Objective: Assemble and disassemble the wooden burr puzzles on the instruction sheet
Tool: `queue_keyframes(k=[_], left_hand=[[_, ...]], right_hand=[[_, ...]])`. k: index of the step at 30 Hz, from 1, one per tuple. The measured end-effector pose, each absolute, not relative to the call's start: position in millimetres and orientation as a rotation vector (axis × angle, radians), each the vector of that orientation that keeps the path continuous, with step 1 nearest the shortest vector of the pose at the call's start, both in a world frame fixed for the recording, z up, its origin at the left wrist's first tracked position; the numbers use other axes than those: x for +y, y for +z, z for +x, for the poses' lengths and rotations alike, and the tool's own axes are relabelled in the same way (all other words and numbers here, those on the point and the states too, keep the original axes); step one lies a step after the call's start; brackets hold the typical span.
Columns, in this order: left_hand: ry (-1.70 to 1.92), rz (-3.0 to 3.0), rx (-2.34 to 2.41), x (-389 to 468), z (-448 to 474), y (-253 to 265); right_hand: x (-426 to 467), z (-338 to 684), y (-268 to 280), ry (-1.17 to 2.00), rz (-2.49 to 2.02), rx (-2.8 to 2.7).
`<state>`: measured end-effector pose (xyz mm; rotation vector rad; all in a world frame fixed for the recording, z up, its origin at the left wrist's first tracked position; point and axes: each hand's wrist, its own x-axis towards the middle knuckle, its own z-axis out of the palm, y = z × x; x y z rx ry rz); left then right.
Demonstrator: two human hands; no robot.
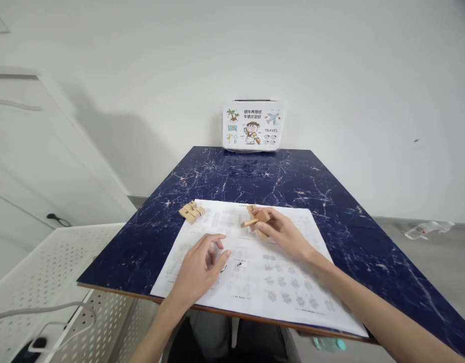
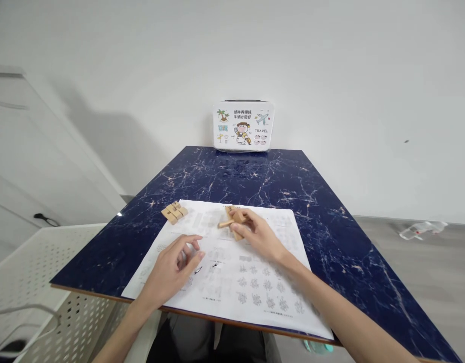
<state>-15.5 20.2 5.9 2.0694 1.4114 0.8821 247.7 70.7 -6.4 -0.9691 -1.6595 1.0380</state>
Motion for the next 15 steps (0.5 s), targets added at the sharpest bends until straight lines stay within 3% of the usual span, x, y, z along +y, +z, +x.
queue_keyframes(k=[9,15], left_hand=[[0.875,2.277,1.317,14.5,-13.4,5.7],[0.871,2.1,1.452,17.5,-16.6,8.6]], right_hand=[[45.1,219.8,-5.3,1.357,-0.695,-1.79],[50.5,227.4,-3.7,1.212,-0.803,-1.833]])
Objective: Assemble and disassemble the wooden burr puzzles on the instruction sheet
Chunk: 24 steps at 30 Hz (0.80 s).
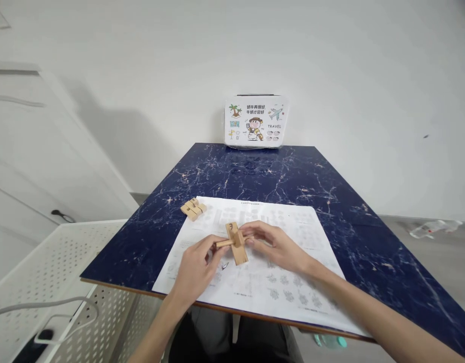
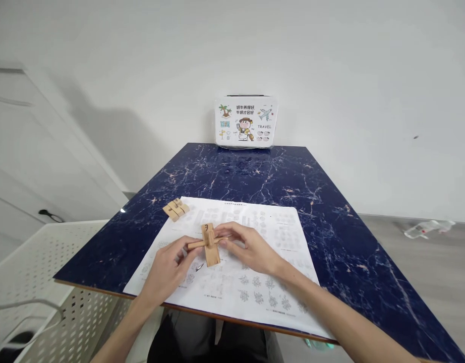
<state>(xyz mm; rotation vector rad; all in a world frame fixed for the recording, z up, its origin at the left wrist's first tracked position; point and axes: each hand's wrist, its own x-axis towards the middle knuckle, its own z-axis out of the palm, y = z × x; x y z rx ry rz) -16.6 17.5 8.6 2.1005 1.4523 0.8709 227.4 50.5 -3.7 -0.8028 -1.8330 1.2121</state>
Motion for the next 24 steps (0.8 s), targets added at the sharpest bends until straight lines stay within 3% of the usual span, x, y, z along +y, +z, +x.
queue_keyframes(k=[8,13,19,24], left_hand=[[0.887,2.03,1.449,20.6,-15.9,12.7],[1.148,2.069,1.332,19.0,-14.4,9.5],[0.844,2.082,1.276,15.8,-16.0,8.1],[0.842,2.151,1.311,16.3,-16.6,7.5]], right_hand=[[50.6,229.0,-8.9,0.735,-0.891,-2.095],[47.4,229.1,-7.9,0.699,-0.821,-2.105],[42.0,225.6,-7.4,0.689,-0.779,-2.117],[40.9,224.6,-7.9,0.694,-0.772,-2.125]])
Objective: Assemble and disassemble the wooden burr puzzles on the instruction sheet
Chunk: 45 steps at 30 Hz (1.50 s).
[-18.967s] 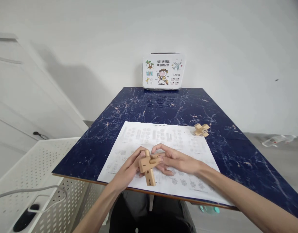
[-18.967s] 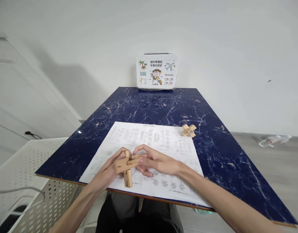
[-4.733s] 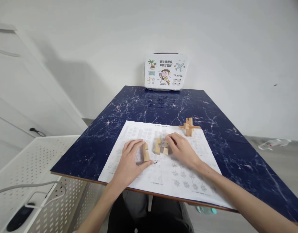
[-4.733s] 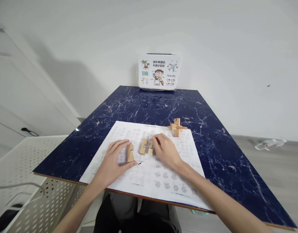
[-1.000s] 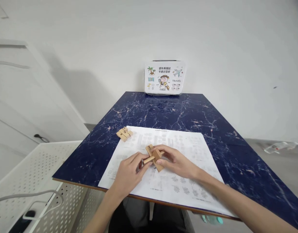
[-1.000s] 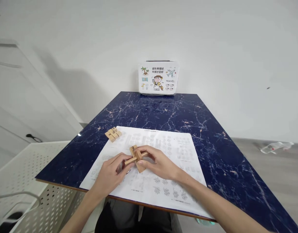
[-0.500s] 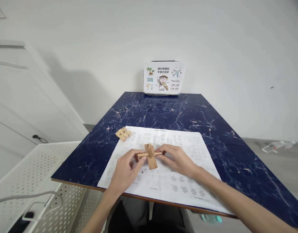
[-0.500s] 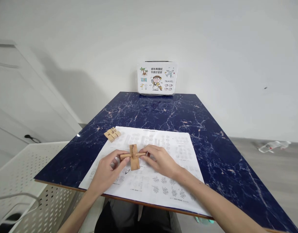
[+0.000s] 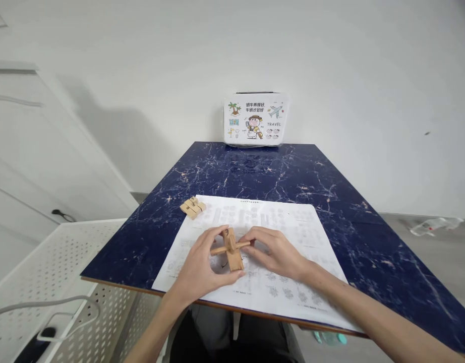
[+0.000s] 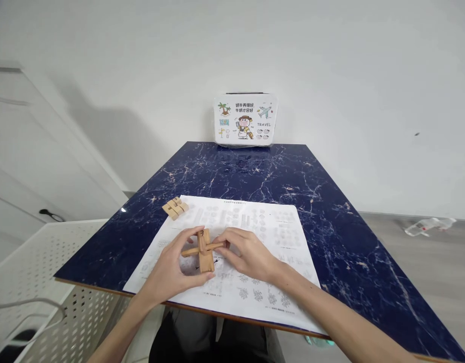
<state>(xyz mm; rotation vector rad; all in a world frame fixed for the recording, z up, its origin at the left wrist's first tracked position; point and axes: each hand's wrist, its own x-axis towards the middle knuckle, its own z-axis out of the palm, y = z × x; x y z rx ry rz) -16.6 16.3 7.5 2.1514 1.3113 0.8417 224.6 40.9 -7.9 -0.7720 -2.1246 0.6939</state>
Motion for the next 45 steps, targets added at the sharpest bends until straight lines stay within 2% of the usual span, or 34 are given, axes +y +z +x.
queue_keyframes(k=[45], left_hand=[[0.962,2.306,1.288,13.9,-14.9,14.4]], right_hand=[[34.5,222.2,-5.5,0.521,-0.716,-2.146]])
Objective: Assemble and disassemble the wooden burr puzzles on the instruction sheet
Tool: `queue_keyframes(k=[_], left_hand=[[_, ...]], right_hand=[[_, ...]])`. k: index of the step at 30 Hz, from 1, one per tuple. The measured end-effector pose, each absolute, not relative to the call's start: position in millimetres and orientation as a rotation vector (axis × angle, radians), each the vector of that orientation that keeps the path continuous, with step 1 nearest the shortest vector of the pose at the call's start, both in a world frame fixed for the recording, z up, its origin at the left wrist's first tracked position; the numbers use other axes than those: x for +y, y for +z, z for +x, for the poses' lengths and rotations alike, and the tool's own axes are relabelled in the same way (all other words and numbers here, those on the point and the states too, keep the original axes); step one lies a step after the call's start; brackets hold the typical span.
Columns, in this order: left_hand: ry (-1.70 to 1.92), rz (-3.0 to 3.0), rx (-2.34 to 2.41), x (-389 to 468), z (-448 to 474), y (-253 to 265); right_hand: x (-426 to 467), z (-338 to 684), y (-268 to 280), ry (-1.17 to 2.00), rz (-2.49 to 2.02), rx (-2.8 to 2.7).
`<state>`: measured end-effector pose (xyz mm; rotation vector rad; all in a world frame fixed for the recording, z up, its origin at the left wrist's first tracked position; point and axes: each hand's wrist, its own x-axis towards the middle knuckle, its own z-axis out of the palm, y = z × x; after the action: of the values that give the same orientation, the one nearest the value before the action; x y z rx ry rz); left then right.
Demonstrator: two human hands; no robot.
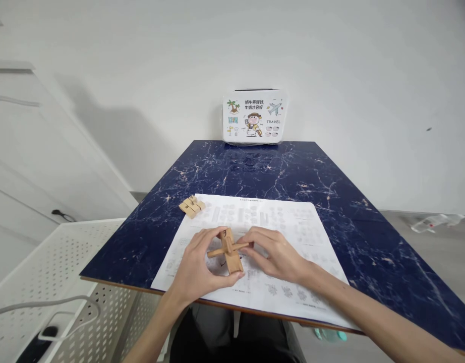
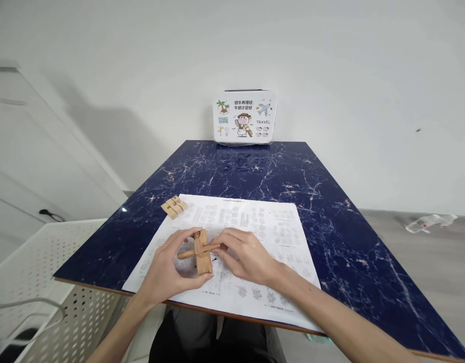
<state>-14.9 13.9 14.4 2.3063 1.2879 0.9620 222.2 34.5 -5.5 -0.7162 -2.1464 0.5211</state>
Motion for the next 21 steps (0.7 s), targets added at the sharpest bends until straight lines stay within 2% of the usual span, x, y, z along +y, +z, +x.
queue_keyframes(k=[21], left_hand=[[1.029,2.372,1.28,13.2,-16.1,15.5]], right_hand=[[34.8,225.9,-1.0,0.52,-0.679,-2.165]])
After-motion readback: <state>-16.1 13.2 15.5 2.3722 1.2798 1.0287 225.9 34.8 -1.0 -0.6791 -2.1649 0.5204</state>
